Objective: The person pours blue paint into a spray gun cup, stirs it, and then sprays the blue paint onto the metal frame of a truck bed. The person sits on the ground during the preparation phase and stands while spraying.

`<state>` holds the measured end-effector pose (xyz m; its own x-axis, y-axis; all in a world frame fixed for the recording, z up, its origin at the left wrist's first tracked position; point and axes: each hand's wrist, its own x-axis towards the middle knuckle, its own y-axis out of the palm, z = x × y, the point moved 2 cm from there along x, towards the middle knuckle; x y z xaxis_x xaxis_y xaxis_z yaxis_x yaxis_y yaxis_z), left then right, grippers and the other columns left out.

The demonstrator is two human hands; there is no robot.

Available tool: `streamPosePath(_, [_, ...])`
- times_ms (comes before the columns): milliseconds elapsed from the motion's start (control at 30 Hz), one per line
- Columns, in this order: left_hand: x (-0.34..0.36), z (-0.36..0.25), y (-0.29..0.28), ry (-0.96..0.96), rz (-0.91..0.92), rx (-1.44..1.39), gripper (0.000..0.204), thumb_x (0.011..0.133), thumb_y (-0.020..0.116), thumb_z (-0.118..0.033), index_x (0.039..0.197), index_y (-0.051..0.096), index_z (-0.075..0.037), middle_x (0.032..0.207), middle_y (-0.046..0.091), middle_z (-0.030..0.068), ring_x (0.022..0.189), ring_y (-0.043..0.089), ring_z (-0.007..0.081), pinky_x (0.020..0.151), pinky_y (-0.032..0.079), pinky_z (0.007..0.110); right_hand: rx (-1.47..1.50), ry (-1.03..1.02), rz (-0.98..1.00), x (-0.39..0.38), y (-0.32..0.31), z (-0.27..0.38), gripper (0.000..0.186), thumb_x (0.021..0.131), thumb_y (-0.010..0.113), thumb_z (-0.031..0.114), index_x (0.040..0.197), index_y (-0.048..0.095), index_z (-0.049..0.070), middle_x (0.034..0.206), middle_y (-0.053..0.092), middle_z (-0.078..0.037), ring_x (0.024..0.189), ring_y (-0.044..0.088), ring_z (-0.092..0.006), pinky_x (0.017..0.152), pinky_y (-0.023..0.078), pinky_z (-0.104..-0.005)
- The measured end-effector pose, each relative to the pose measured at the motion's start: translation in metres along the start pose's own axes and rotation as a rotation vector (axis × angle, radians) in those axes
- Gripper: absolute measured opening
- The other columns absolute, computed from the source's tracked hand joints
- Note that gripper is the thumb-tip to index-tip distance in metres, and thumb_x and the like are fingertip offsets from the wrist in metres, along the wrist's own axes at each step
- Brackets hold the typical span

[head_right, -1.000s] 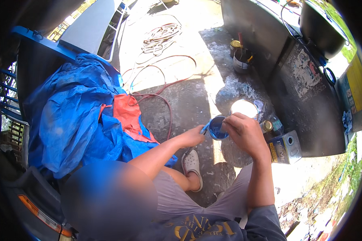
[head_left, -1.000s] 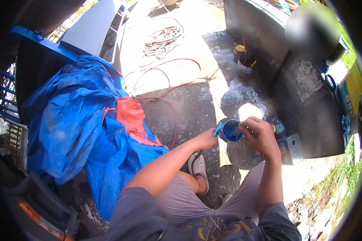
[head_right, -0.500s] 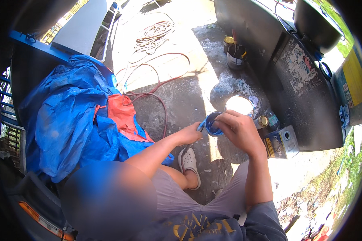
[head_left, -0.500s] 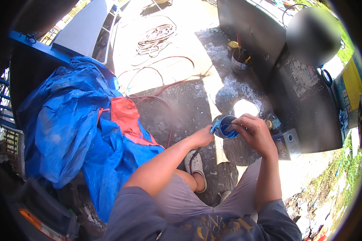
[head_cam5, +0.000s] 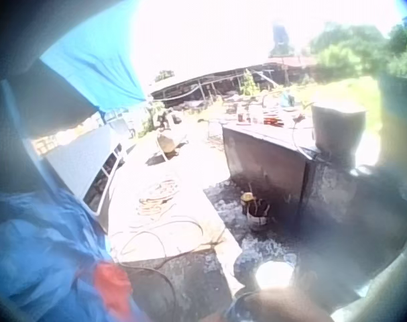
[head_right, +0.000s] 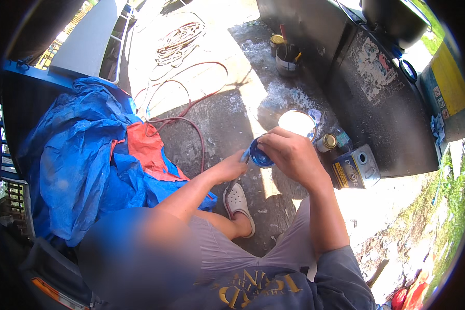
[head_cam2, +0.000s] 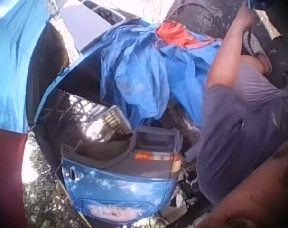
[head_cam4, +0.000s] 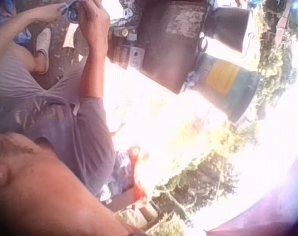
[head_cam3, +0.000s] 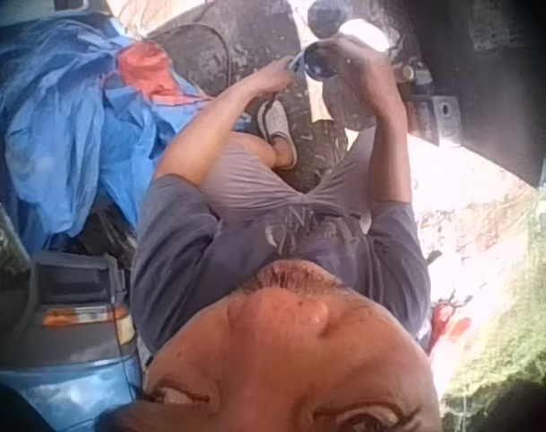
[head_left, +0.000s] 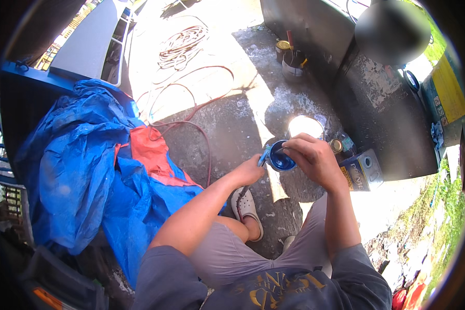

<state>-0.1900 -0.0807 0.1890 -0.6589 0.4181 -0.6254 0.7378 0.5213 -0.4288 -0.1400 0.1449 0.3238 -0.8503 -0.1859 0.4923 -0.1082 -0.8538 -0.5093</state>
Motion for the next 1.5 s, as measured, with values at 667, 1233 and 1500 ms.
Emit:
streamPosePath(667, [-0.009, -0.01, 0.0, -0.067, 0.005, -0.062, 0.058, 0.087, 0.054, -0.014, 0.144, 0.048, -0.005, 0.101, 0.069, 0.0183, 0.09, 0.065, 0.0291, 0.078, 0.049, 0.04, -0.068, 0.097, 0.151, -0.002, -0.015, 0.005, 0.012, 0.087, 0.076, 0.004, 0.098, 0.071, 0.003, 0.089, 0.068, -0.011, 0.074, 0.068, -0.0292, 0.065, 0.052, -0.0378])
streamPosePath(1233, [-0.008, -0.009, 0.001, -0.052, -0.006, -0.075, 0.059, 0.088, 0.055, -0.016, 0.146, 0.046, -0.004, 0.093, 0.067, 0.0165, 0.083, 0.064, 0.0257, 0.073, 0.049, 0.039, 0.019, 0.095, 0.16, -0.003, -0.017, -0.001, 0.011, 0.088, 0.076, 0.005, 0.098, 0.072, 0.003, 0.089, 0.068, -0.01, 0.073, 0.068, -0.0249, 0.064, 0.051, -0.0349])
streamPosePath(1500, [-0.004, -0.001, 0.001, -0.047, 0.01, -0.093, 0.07, 0.082, 0.061, -0.016, 0.149, 0.044, -0.004, 0.108, 0.064, 0.0121, 0.09, 0.06, 0.0201, 0.073, 0.048, 0.032, 0.008, 0.055, 0.165, -0.005, -0.012, -0.009, 0.013, 0.088, 0.075, 0.006, 0.101, 0.073, 0.005, 0.091, 0.069, -0.009, 0.077, 0.068, -0.0269, 0.065, 0.052, -0.0364])
